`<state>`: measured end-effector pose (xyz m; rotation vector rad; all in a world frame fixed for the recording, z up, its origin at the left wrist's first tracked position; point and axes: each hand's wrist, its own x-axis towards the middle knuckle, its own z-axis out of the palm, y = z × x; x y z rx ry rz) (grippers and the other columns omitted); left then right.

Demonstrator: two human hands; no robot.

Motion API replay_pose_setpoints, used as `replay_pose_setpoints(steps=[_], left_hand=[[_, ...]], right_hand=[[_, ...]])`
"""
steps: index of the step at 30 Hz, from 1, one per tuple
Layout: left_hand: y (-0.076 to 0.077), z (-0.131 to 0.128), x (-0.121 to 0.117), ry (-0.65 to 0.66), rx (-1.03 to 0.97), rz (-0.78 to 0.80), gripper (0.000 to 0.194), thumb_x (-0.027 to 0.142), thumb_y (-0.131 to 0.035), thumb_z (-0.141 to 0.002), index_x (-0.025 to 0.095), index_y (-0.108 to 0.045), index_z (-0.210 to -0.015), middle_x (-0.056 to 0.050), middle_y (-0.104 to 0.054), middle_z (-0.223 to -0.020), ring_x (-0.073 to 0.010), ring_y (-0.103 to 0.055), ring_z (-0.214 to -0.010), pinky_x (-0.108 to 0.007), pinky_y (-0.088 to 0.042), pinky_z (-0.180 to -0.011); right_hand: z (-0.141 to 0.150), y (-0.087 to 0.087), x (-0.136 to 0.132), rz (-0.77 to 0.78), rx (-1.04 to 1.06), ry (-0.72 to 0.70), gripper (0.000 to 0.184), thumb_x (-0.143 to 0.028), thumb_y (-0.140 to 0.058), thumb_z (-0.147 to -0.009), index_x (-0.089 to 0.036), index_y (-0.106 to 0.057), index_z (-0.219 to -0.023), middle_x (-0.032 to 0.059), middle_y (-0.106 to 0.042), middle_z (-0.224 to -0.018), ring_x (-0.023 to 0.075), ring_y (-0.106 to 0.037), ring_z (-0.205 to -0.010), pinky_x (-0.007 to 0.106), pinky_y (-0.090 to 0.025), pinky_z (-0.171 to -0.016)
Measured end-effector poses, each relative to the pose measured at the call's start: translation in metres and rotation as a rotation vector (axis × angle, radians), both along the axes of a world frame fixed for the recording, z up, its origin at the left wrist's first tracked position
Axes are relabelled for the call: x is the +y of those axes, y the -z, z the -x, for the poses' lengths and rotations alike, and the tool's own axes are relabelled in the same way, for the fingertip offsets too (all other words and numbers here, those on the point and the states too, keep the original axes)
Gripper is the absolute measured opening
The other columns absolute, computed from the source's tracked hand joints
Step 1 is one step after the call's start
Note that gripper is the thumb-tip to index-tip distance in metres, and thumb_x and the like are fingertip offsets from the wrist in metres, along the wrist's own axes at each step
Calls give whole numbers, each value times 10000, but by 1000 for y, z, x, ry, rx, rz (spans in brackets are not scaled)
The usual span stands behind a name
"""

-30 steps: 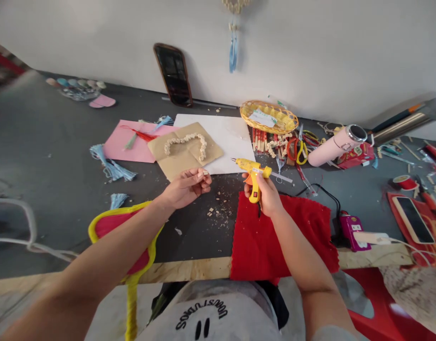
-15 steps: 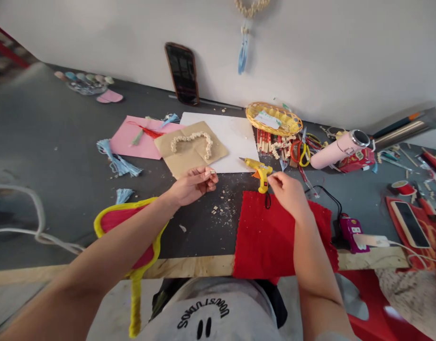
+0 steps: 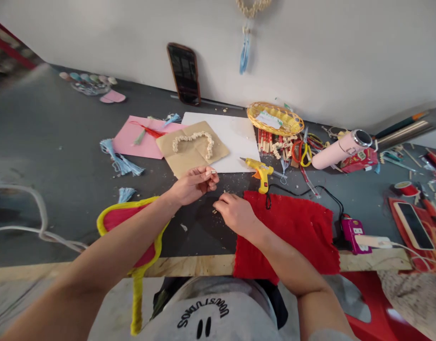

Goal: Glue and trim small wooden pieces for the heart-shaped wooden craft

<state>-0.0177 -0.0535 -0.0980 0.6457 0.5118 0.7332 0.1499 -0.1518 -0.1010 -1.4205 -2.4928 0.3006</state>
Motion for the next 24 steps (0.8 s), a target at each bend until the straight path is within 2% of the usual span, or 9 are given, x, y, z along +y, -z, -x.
replay_pose_setpoints(steps=[2, 5, 8, 10, 13, 16, 19, 24], left_hand=[[0, 0, 0, 3, 1, -3, 204, 280, -796, -730, 118, -683, -777, -47, -685, -736, -88, -578, -589, -211, -464, -589], [-1, 0, 0, 10, 19, -12, 217, 291, -810, -715, 123, -688, -776, -39, -685, -734, -84, -577, -587, -206, -464, -591], [-3, 0, -2, 46, 68, -30, 248, 312, -831, -689, 126, -688, -770, -34, -688, -734, -82, -584, -585, -204, -468, -593], [-4, 0, -3, 104, 108, -43, 267, 325, -839, -678, 122, -689, -764, -38, -696, -733, -84, -595, -586, -201, -470, -591], [-5, -1, -5, 213, 149, -78, 287, 332, -846, -668, 114, -701, -786, -56, -712, -736, -88, -608, -594, -194, -471, -589], [-5, -2, -7, 290, 169, -133, 293, 337, -841, -674, 112, -717, -815, -67, -719, -740, -97, -617, -616, -201, -480, -604], [-6, -3, -8, 327, 178, -179, 274, 344, -824, -695, 109, -722, -793, -69, -711, -736, -99, -614, -621, -201, -477, -601], [-7, -3, -9, 341, 176, -203, 260, 341, -816, -704, 111, -723, -783, -57, -693, -717, -90, -594, -606, -193, -469, -591]], right_hand=[[-1, 0, -1, 12, 83, 12, 128, -152, -558, -919, -184, -682, -917, 68, -668, -913, 180, -643, -866, 288, -529, -784], [-5, -2, 0, -3, 362, 68, 94, -175, -582, -915, -187, -666, -875, 60, -679, -885, 160, -660, -840, 278, -547, -787], [-11, -7, 2, -62, 634, 211, 65, -200, -602, -907, -203, -659, -878, 39, -702, -868, 144, -675, -830, 270, -557, -798], [-14, -11, 3, -88, 727, 306, 62, -221, -602, -907, -213, -661, -894, 30, -715, -877, 140, -680, -828, 271, -561, -799], [-15, -16, 2, -107, 782, 360, 82, -247, -592, -913, -218, -669, -906, 26, -726, -882, 137, -688, -803, 268, -570, -769], [-13, -19, 1, -184, 809, 330, 67, -238, -610, -901, -220, -669, -877, 28, -721, -856, 143, -685, -793, 281, -569, -757], [-11, -20, 1, -243, 811, 297, 54, -228, -631, -888, -227, -663, -844, 31, -699, -832, 150, -670, -787, 297, -566, -746], [-9, -16, 1, -227, 775, 279, 65, -259, -627, -894, -237, -664, -845, 36, -680, -844, 157, -659, -801, 313, -569, -744]])
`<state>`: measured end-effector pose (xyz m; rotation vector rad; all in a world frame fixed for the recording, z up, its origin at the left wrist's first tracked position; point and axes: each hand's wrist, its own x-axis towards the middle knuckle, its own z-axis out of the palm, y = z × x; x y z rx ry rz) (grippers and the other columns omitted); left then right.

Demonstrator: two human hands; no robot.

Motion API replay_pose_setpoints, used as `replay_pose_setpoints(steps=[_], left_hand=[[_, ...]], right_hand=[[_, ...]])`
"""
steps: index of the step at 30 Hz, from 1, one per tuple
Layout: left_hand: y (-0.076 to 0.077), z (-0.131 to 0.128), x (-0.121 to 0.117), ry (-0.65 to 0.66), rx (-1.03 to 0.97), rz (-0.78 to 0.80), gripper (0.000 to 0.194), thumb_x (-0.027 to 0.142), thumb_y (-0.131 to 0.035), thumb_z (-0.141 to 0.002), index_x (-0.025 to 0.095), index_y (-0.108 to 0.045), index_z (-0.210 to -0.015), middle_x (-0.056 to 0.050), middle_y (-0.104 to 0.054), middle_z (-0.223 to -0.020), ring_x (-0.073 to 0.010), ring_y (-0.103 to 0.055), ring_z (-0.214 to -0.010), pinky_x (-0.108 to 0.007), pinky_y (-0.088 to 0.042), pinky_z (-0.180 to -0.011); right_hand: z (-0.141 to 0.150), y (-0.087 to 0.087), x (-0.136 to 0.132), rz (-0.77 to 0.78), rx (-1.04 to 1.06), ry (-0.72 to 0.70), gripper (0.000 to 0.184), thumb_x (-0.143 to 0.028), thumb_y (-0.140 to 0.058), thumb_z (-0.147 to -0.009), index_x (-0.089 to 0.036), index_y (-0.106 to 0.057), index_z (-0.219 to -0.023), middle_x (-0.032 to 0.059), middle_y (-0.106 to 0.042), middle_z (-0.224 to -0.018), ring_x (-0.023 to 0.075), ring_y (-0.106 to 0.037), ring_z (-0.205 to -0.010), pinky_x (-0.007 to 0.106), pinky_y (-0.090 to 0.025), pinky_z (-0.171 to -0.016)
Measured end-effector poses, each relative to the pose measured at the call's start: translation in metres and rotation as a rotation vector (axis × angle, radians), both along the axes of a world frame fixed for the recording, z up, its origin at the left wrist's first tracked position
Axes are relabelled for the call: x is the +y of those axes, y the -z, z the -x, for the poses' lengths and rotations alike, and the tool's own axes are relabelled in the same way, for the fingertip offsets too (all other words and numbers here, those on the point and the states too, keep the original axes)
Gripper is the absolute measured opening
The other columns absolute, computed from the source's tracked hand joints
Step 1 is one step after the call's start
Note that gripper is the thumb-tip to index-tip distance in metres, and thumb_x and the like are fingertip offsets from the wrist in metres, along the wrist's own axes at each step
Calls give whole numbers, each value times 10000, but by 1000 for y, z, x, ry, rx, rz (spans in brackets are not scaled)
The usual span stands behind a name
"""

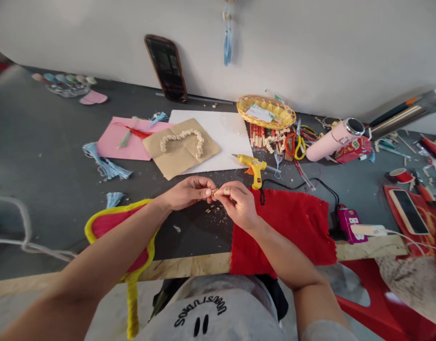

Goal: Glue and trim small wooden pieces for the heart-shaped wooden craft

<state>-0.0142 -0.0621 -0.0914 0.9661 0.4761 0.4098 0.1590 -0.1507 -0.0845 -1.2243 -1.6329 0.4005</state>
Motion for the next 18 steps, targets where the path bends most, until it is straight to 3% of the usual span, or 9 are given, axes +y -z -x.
replay_pose_setpoints(steps=[11, 18], left_hand=[[3, 1, 1, 26, 38, -38, 273, 358, -804, -714, 112, -724, -798, -58, -691, -743, -87, -581, -609, -199, -464, -606], [2, 1, 1, 27, 23, -25, 252, 345, -801, -720, 114, -725, -783, -69, -702, -732, -99, -596, -621, -204, -473, -609]], right_hand=[[1, 3, 1, 25, 3, -15, 77, -246, -608, -899, -228, -643, -833, 32, -650, -850, 149, -641, -814, 291, -552, -727], [-2, 1, 0, 40, 42, -38, 59, -276, -643, -877, -222, -635, -899, 39, -654, -883, 130, -618, -721, 262, -527, -627]])
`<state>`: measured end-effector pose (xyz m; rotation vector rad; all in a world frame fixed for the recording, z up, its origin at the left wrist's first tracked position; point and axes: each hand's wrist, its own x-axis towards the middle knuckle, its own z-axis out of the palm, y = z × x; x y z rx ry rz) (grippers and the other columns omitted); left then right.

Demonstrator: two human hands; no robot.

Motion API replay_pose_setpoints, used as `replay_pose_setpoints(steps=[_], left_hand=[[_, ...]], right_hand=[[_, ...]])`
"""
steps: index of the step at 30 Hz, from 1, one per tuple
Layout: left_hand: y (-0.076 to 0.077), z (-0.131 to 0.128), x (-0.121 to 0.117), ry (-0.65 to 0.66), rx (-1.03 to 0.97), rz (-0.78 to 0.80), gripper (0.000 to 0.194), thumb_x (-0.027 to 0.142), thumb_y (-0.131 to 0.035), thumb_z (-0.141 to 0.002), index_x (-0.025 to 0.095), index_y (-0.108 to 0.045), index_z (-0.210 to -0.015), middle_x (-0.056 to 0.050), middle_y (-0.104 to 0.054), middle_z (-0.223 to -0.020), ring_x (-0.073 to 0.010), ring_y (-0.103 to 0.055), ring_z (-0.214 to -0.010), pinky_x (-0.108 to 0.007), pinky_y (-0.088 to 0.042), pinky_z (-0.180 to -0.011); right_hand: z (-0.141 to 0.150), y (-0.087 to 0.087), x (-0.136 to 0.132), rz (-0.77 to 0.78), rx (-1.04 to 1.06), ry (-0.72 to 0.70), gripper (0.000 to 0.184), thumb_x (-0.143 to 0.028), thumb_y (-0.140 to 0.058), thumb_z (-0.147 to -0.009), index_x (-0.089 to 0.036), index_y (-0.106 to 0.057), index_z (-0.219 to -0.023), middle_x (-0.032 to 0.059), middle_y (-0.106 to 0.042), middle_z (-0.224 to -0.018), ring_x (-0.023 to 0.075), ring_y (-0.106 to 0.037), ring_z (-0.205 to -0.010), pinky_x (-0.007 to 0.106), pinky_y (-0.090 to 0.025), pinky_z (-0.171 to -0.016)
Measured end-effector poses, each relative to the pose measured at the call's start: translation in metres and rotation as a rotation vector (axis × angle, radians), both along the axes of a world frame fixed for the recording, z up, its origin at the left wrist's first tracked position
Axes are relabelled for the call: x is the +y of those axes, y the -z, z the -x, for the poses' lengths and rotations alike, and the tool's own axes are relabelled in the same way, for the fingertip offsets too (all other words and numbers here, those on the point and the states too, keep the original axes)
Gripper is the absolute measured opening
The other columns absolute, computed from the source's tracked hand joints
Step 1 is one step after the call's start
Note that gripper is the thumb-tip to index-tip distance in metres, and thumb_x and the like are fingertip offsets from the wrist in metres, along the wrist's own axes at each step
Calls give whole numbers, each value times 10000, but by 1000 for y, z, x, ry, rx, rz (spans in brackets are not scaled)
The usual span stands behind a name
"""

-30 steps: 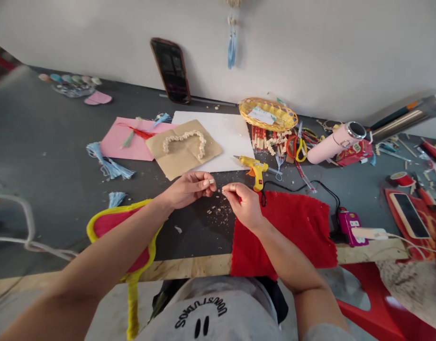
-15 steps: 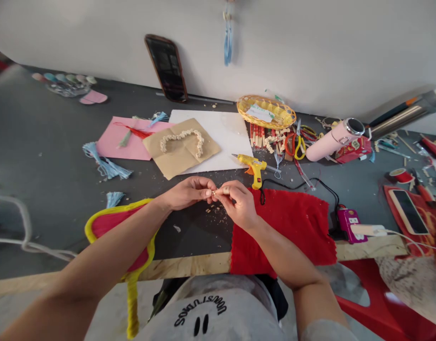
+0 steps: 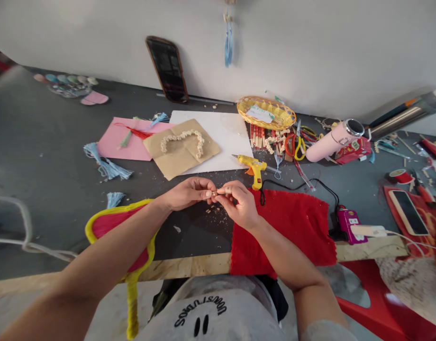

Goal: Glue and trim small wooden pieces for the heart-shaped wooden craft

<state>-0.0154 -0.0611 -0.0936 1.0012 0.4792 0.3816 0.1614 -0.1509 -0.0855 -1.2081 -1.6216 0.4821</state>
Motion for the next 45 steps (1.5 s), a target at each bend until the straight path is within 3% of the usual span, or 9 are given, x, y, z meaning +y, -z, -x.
replay_pose_setpoints(steps=[4, 16, 22, 27, 32, 38, 45], left_hand=[[1, 1, 0, 5, 3, 4, 239, 334, -798, -725, 117, -725, -794, -70, -709, -732, -104, -610, -633, -209, -482, -624], [0, 1, 0, 18, 37, -22, 261, 354, -799, -720, 113, -727, -793, -70, -708, -735, -104, -607, -632, -207, -481, -629], [-2, 2, 0, 42, 28, 2, 257, 348, -799, -723, 108, -724, -777, -75, -710, -716, -106, -611, -618, -207, -488, -617], [0, 3, 1, 93, 23, -7, 257, 364, -780, -744, 114, -721, -744, -73, -703, -690, -111, -617, -609, -214, -492, -608], [0, 2, 0, 105, 30, -16, 266, 371, -779, -743, 111, -721, -739, -68, -695, -684, -109, -616, -615, -207, -479, -601], [-3, 1, 0, 52, 17, 33, 263, 353, -819, -695, 116, -742, -779, -62, -700, -723, -88, -586, -608, -192, -464, -607], [0, 1, 0, 57, 30, 10, 252, 345, -804, -711, 111, -734, -771, -33, -655, -659, -86, -563, -600, -192, -438, -600]], right_hand=[[-1, -2, 0, -5, -3, -9, 44, -249, -613, -893, -220, -629, -863, 44, -646, -862, 157, -631, -817, 300, -536, -728], [0, -2, -1, 70, 33, -82, 72, -248, -575, -914, -210, -601, -859, 34, -624, -855, 145, -615, -806, 292, -520, -738], [-4, 3, -2, 139, 134, -102, 153, -323, -535, -937, -214, -611, -1014, 47, -615, -939, 135, -599, -777, 279, -527, -695], [-3, 1, -1, 104, 49, -173, 201, -293, -577, -918, -227, -646, -1095, 62, -637, -964, 140, -609, -769, 284, -541, -665], [-2, -2, -1, 65, 0, -151, 140, -262, -585, -919, -218, -677, -1015, 57, -643, -923, 151, -632, -843, 290, -552, -729], [-3, -1, -2, 42, 20, -89, 112, -273, -633, -888, -220, -658, -984, 32, -620, -902, 99, -559, -634, 247, -510, -581], [-2, 2, 1, -21, -71, -79, 105, -258, -663, -873, -227, -653, -973, 36, -627, -894, 141, -625, -793, 258, -536, -671]])
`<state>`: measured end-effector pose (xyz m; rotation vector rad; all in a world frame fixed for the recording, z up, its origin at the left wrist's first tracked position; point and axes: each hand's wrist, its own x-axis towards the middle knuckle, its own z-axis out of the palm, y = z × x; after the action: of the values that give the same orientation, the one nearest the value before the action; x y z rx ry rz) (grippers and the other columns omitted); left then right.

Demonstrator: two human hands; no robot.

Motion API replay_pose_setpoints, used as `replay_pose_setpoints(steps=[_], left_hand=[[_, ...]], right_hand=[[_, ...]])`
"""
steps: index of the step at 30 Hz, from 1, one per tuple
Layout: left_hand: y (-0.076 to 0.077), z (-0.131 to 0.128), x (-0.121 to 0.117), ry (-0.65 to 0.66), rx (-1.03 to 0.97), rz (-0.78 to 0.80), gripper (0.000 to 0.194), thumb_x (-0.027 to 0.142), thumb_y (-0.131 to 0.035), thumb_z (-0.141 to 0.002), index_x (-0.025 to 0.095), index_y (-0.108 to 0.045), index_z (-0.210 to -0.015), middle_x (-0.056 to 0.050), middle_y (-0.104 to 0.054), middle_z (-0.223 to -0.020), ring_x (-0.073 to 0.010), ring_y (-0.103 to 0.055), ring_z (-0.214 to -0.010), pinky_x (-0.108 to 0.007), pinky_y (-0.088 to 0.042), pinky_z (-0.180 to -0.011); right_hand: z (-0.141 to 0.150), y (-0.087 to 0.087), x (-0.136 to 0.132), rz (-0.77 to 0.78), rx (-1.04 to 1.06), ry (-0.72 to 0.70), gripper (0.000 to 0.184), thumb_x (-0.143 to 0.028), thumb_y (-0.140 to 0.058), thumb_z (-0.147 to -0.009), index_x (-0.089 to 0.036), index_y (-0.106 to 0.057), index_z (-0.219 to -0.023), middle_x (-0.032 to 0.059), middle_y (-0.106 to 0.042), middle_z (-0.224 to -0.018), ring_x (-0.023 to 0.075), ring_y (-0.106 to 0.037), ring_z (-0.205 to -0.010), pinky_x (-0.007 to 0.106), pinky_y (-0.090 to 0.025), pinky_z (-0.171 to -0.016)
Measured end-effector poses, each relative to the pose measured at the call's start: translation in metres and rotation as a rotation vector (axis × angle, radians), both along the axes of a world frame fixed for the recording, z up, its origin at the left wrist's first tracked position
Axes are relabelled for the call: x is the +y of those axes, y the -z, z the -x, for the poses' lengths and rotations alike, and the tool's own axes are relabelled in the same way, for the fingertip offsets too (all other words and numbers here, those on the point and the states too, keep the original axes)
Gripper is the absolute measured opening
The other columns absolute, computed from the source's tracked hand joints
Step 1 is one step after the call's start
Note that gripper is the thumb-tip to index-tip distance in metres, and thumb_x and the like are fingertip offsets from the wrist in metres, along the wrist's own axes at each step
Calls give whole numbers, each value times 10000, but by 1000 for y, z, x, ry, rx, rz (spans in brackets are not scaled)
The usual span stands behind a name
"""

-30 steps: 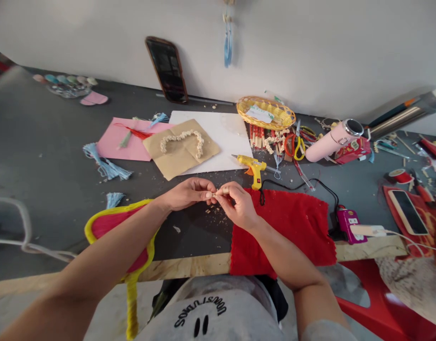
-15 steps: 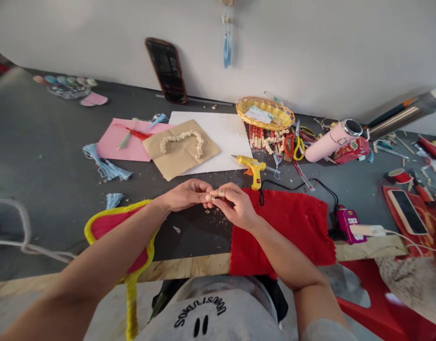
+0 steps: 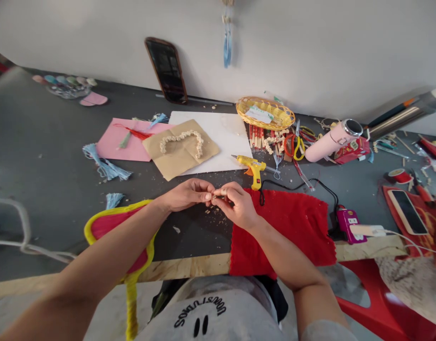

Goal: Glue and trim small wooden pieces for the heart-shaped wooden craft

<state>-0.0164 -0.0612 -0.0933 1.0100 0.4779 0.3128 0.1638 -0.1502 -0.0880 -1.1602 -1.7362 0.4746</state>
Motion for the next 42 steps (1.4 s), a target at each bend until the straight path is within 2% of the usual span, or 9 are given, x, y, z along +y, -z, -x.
replay_pose_setpoints(steps=[9, 13, 15, 20, 25, 29, 33, 38, 42], left_hand=[[-6, 0, -1, -22, 17, 24, 228, 306, -810, -709, 105, -734, -783, -39, -686, -701, -75, -579, -608, -182, -461, -608], [-6, -1, 0, -103, 21, 95, 268, 317, -840, -669, 104, -732, -791, -69, -722, -728, -87, -611, -601, -182, -485, -595], [-5, -1, 1, -163, 8, 133, 275, 312, -853, -652, 105, -726, -780, -67, -724, -717, -84, -616, -582, -176, -491, -586], [-3, 0, 3, -273, -45, 206, 254, 297, -845, -672, 102, -714, -769, -62, -724, -729, -85, -629, -572, -183, -513, -580], [-2, 1, 5, -322, -95, 216, 247, 290, -837, -688, 103, -714, -790, -56, -728, -746, -81, -630, -570, -191, -533, -595], [-1, 2, 5, -323, -110, 212, 249, 299, -840, -685, 111, -716, -793, -49, -728, -748, -77, -631, -571, -188, -532, -601], [0, 2, 5, -322, -118, 209, 244, 297, -838, -688, 117, -718, -799, -47, -726, -750, -78, -630, -573, -194, -534, -608], [-1, 1, 5, -312, -108, 208, 268, 302, -854, -662, 117, -716, -798, -47, -728, -750, -83, -636, -574, -189, -537, -598], [-2, 2, 5, -317, -106, 204, 265, 304, -850, -669, 116, -712, -795, -46, -726, -753, -80, -636, -575, -188, -535, -603]], right_hand=[[-1, 3, -1, 35, 63, -26, 202, -286, -644, -885, -229, -617, -1078, 42, -608, -957, 99, -555, -631, 253, -518, -588], [-4, -1, -2, 66, 97, 21, 63, -228, -544, -927, -210, -581, -974, 37, -597, -907, 117, -577, -722, 265, -501, -669], [-9, -3, -3, 93, 103, 59, 70, -231, -491, -946, -208, -546, -909, 22, -581, -825, 122, -565, -710, 269, -480, -668], [-40, -7, 2, 100, 162, 294, 255, -325, -348, -988, -232, -421, -763, -41, -471, -595, 110, -463, -527, 255, -407, -565], [-78, -15, 12, 190, -220, 608, 356, -450, -427, -948, -228, -450, -672, -21, -515, -547, 130, -496, -522, 262, -365, -567], [-90, -12, 19, 431, -388, 574, 347, -547, -513, -878, -219, -580, -788, 31, -679, -710, 190, -634, -687, 277, -408, -642], [-88, -6, 22, 634, -418, 504, 395, -595, -544, -842, -217, -638, -910, 50, -732, -834, 228, -685, -814, 300, -452, -712], [-87, -3, 23, 650, -359, 520, 331, -480, -600, -810, -211, -669, -989, 47, -740, -869, 222, -689, -816, 311, -480, -728], [-89, 0, 26, 623, -28, 543, 336, -437, -636, -757, -188, -672, -979, 33, -718, -806, 187, -670, -713, 281, -498, -639]])
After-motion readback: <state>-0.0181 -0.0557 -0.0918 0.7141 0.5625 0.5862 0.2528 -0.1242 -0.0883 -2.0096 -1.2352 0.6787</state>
